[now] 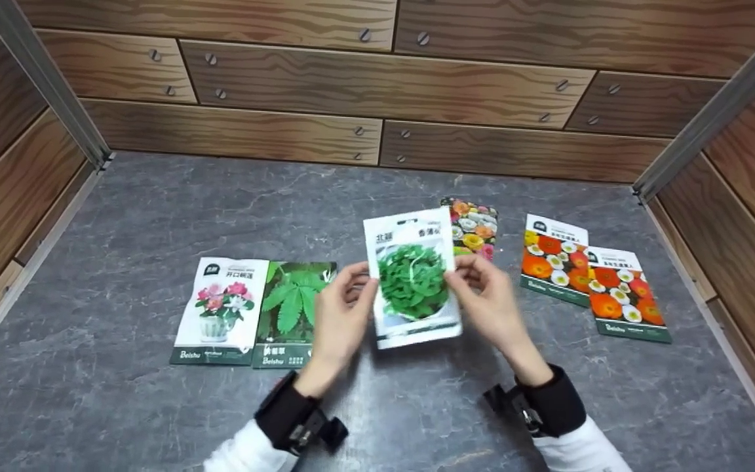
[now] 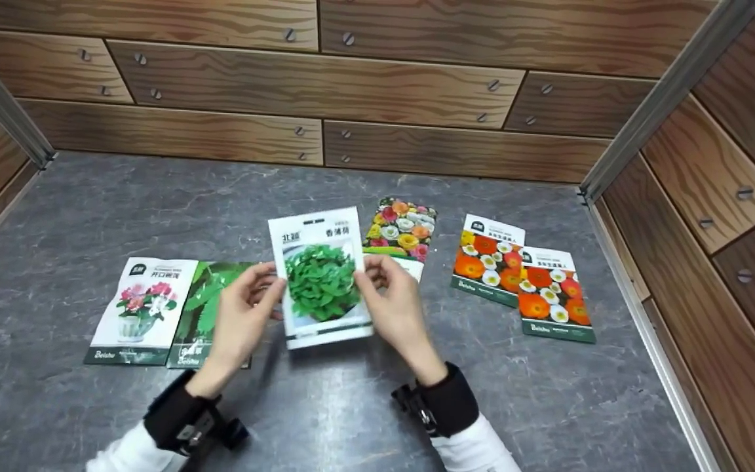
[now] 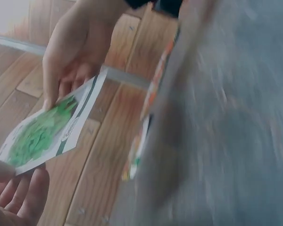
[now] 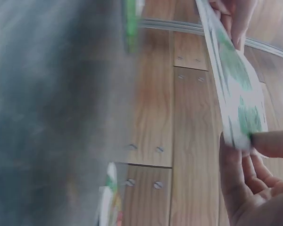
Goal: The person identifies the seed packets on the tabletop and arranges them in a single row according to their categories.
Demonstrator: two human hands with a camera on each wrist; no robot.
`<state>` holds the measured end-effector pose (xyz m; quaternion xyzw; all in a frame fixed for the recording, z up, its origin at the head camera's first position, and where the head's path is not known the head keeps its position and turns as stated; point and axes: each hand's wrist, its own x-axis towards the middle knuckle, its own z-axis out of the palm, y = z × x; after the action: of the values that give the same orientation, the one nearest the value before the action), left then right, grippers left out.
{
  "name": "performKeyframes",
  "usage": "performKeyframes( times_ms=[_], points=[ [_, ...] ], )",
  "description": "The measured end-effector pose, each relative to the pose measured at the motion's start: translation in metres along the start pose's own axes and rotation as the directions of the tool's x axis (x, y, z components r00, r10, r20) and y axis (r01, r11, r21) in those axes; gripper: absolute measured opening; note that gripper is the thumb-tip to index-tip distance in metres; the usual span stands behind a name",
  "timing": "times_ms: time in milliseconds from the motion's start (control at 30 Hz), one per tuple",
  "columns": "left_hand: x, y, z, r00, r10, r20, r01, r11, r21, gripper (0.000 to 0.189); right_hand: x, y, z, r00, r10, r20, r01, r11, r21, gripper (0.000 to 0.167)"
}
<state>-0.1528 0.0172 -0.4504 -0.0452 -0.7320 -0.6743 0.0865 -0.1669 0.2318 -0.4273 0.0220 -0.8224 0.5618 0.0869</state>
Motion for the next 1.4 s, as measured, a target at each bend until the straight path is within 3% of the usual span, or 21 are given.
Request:
performKeyframes(
  times_ms=[133,300,467,667,800,1033,1167,1400],
  points=[
    [0.002,-0.003,-0.013,0.999,0.045,-0.012,-0.043,0.993,0.109,0.033,-0.006,0.005,0.007,0.998,-0.005,0.07,0.006,1.0,-0.023,0.036],
    [0.004,0.0,-0.021,0.993,0.116,0.001,-0.113,0.966,0.231,0.039,-0.014,0.004,0.014,0.992,-0.1,0.082,0.106,0.992,-0.068,0.053],
    [0.004,0.009,-0.027,0.992,0.109,0.07,-0.125,0.948,0.294,0.045,-0.021,0.006,0.016,0.98,-0.188,0.067,0.196,0.969,-0.148,0.057],
    [0.003,0.019,-0.032,0.985,0.113,0.127,-0.153,0.914,0.375,0.05,-0.027,0.006,0.015,0.973,-0.218,0.074,0.228,0.956,-0.186,0.055],
    [0.005,0.021,-0.035,0.984,0.092,0.154,-0.155,0.867,0.474,0.054,-0.027,0.006,0.016,0.978,-0.187,0.09,0.203,0.954,-0.222,0.057],
    [0.006,0.014,-0.038,0.985,0.066,0.159,-0.156,0.731,0.664,0.06,-0.02,0.003,0.027,0.976,-0.109,0.188,0.168,0.927,-0.336,0.071],
    [0.005,0.008,-0.037,0.986,0.026,0.166,-0.135,0.704,0.697,0.065,-0.015,0.0,0.033,0.967,-0.031,0.251,0.137,0.899,-0.415,0.078],
    [0.005,-0.003,-0.032,0.979,-0.09,0.184,-0.065,0.716,0.695,0.076,-0.012,0.002,0.04,0.954,0.059,0.295,0.116,0.833,-0.541,0.09]
  ],
)
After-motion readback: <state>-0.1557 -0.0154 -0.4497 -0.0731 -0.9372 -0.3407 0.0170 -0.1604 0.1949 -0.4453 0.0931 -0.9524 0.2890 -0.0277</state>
